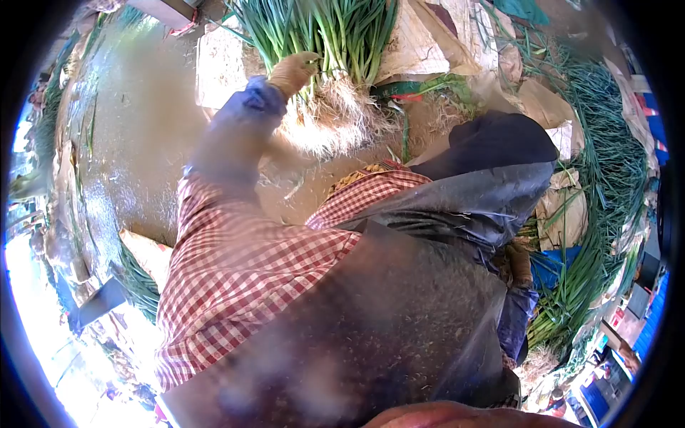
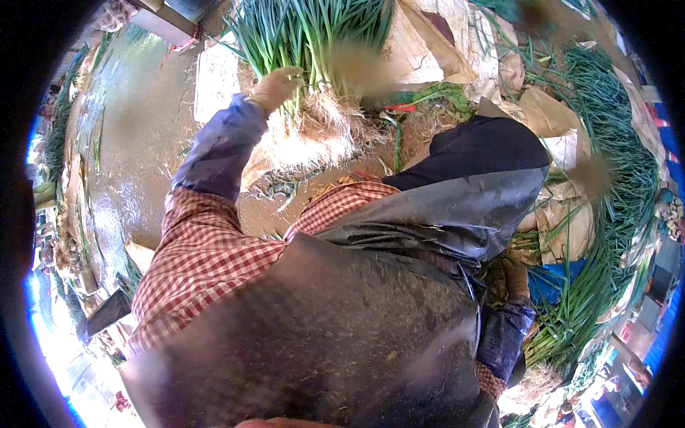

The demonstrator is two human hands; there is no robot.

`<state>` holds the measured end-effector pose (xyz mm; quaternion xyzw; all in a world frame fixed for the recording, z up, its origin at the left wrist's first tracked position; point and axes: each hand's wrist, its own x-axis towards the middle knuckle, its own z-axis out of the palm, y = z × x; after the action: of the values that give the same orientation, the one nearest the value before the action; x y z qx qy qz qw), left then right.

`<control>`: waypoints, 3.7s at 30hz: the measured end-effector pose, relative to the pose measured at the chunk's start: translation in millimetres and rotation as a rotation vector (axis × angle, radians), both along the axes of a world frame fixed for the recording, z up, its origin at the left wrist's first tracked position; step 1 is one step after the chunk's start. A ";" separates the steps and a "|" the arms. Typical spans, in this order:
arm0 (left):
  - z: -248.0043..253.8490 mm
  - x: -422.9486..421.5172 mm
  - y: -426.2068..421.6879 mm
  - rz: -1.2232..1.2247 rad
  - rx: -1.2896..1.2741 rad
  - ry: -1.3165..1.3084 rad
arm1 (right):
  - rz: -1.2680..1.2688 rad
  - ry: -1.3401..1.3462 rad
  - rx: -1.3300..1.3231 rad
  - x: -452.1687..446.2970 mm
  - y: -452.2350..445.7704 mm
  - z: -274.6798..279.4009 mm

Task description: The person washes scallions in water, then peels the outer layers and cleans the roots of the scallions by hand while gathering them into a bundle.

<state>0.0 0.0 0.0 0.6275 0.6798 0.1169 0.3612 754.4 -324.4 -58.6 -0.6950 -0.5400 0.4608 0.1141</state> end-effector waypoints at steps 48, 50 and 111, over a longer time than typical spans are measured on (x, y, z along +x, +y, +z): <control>-168.4 -23.3 -92.4 0.779 0.085 -0.719 | 0.354 -0.579 -0.047 -44.0 5.8 43.9; -169.0 -26.2 -97.2 0.600 0.131 -0.572 | 0.411 -0.601 -0.032 -43.1 5.2 44.0; -48.3 -4.9 -74.0 0.133 -0.599 0.004 | 0.198 -0.323 0.060 -25.9 -9.3 26.4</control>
<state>-4.9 -74.0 -48.3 0.4474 0.7244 -0.0666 0.5202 728.5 -333.6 -32.2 -0.6996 -0.6305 0.3361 0.0006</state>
